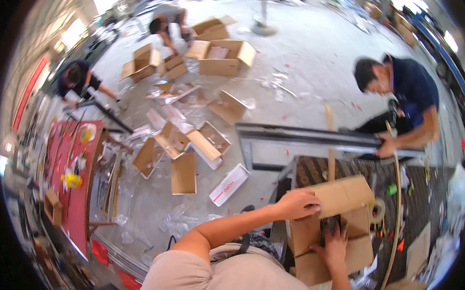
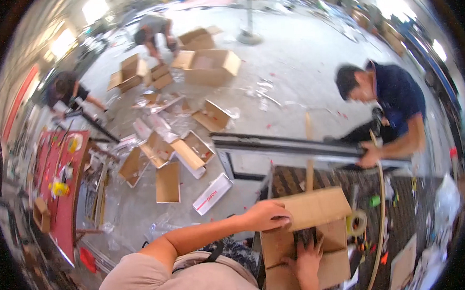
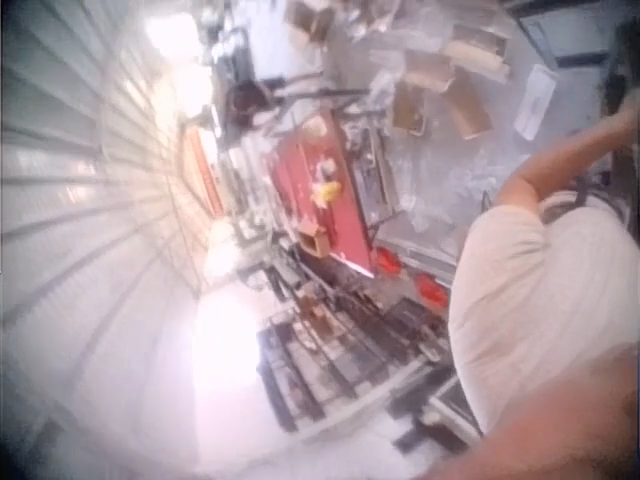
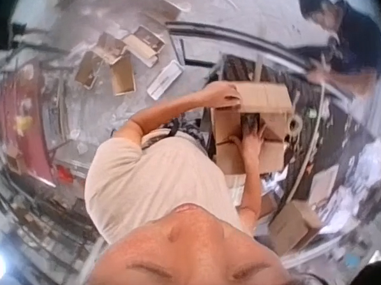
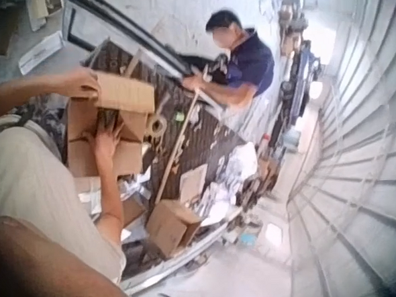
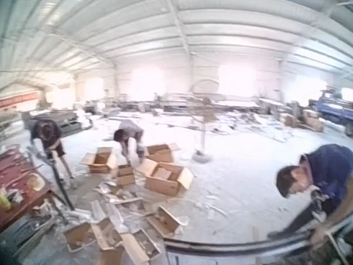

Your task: Packing small metal parts into boxes and sealing them with tape in a fabrication shop.

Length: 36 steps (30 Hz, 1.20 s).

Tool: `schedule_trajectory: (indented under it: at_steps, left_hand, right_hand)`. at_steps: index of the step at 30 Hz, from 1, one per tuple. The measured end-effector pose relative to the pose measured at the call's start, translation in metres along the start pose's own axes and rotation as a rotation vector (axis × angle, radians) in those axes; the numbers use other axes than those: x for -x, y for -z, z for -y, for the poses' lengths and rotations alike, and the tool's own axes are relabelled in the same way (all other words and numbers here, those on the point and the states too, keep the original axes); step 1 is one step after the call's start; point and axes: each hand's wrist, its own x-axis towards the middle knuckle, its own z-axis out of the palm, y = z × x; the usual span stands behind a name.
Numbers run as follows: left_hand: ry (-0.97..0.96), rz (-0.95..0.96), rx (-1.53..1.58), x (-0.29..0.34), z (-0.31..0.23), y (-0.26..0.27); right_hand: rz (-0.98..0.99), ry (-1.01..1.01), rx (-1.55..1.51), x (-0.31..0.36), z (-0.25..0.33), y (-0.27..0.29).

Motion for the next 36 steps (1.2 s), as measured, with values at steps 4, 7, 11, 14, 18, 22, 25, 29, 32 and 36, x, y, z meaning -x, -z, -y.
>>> schedule_trajectory:
  at_steps: [4,7,11,14,18,22,25,29,32,36]
  left_hand:
    - [-0.105,0.045,-0.290,-0.022,0.000,-0.009]
    - [-0.213,0.101,-0.413,-0.043,-0.005,-0.020]
    - [-0.330,0.145,-0.596,-0.047,-0.007,-0.040]
    - [-0.302,0.142,-0.627,-0.043,-0.008,-0.040]
    - [-0.295,0.112,-0.617,-0.041,-0.015,-0.039]
    - [-0.321,0.116,-0.609,-0.045,-0.015,-0.036]
    - [-0.316,0.152,-0.626,-0.045,-0.011,-0.037]
    - [-0.292,0.121,-0.560,-0.046,-0.008,-0.033]
    - [-0.281,0.096,-0.329,-0.046,-0.002,-0.032]
    - [-0.267,0.139,-0.345,-0.041,-0.019,-0.038]
  right_hand:
    - [-0.012,0.078,0.087,-0.015,0.018,0.022]
    - [-0.074,0.101,0.059,-0.012,0.014,0.028]
    - [-0.195,0.083,0.042,0.013,0.002,0.030]
    - [-0.439,0.017,-0.386,0.048,-0.006,0.047]
    - [-0.812,-0.548,-0.018,0.094,-0.041,0.041]
    - [-0.570,-0.763,-1.088,0.105,-0.048,0.015]
    - [-0.831,-0.490,-1.615,0.089,-0.027,0.025]
    - [-0.406,-0.227,-0.583,0.022,0.007,0.032]
    - [-0.401,-0.116,-0.043,-0.006,0.019,0.016]
    - [-0.363,-0.088,-0.092,-0.011,0.011,0.021]
